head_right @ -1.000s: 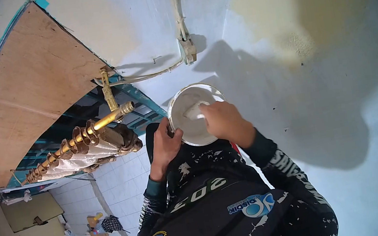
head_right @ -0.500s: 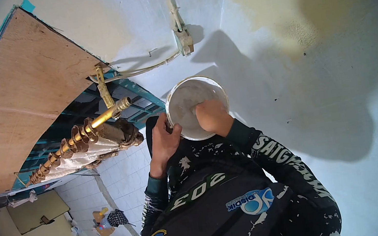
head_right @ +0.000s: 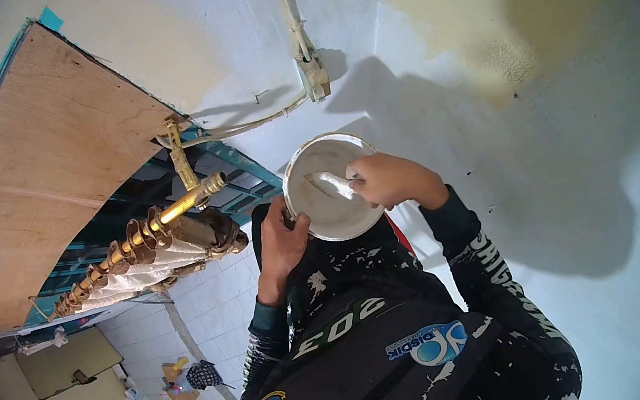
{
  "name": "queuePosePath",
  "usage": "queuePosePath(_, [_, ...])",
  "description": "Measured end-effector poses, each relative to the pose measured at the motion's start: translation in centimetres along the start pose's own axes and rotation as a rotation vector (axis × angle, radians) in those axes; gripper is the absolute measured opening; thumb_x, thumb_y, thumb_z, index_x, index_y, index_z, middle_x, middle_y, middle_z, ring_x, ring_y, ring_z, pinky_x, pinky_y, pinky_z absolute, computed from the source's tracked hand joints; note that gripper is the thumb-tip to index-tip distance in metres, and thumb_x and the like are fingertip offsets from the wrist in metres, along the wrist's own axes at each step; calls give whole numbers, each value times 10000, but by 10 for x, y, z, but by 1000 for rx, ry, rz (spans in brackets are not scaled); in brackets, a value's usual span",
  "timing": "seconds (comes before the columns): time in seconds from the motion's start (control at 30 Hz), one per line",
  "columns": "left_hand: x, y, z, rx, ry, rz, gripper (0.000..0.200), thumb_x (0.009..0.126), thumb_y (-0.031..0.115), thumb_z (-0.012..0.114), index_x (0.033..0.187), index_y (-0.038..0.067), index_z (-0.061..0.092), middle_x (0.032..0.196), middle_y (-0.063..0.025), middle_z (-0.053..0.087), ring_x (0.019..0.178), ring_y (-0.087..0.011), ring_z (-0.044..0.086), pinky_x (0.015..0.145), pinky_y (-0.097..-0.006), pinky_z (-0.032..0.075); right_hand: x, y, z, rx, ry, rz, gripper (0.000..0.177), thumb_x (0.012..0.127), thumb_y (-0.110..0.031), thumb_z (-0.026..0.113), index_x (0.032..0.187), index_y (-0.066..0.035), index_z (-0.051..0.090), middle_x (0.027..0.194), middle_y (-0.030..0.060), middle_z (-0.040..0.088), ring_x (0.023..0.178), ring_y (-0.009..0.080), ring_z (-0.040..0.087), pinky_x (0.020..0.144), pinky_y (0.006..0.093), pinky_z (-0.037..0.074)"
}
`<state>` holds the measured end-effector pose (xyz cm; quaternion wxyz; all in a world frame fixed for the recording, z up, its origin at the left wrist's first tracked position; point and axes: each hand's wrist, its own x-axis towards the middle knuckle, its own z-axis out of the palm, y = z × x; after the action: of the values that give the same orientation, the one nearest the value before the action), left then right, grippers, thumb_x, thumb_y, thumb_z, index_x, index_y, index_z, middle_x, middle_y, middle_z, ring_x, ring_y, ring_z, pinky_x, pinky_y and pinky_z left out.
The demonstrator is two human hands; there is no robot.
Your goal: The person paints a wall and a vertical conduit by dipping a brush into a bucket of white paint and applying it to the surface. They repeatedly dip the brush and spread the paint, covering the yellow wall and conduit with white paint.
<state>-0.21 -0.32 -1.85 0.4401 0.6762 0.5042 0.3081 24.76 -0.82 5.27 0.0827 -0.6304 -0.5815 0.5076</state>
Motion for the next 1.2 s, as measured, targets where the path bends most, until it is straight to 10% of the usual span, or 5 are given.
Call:
queuePosePath(0.1, [0, -6, 2, -18, 22, 14, 247, 839, 135, 674, 895, -47, 518, 665, -155, 510, 567, -227, 473, 573, -383, 447, -7, 15, -15, 186, -123, -6, 279, 999, -194, 544, 1146, 31, 619, 727, 97, 661, 438, 118, 546, 420, 274, 421])
queuePosePath(0.77, [6, -2, 0, -37, 53, -14, 255, 846, 159, 668, 884, -42, 516, 633, -184, 530, 547, -264, 552, 566, -407, 470, -39, 84, 5, 1183, -93, -29, 255, 1033, -199, 484, 1172, -4, 573, 726, 94, 582, 346, 34, 327, 318, 203, 243])
queuePosePath(1.13, [2, 9, -5, 0, 37, -12, 277, 853, 195, 672, 915, -35, 531, 674, -226, 595, 598, -348, 644, 587, -442, 497, -16, 87, 55, 1409, -240, -89, 480, 1059, -383, 432, 749, -38, 553, 395, -58, 308, 289, 63, 294, 293, 230, 253])
queuePosePath(1.2, [3, 0, -4, 45, 50, 8, 278, 857, 196, 672, 925, -35, 532, 671, -222, 611, 610, -344, 666, 593, -437, 508, -9, 82, 51, 1447, -379, -216, 400, 1052, -358, 437, 912, -14, 583, 465, -16, 413, 298, 67, 293, 310, 234, 262])
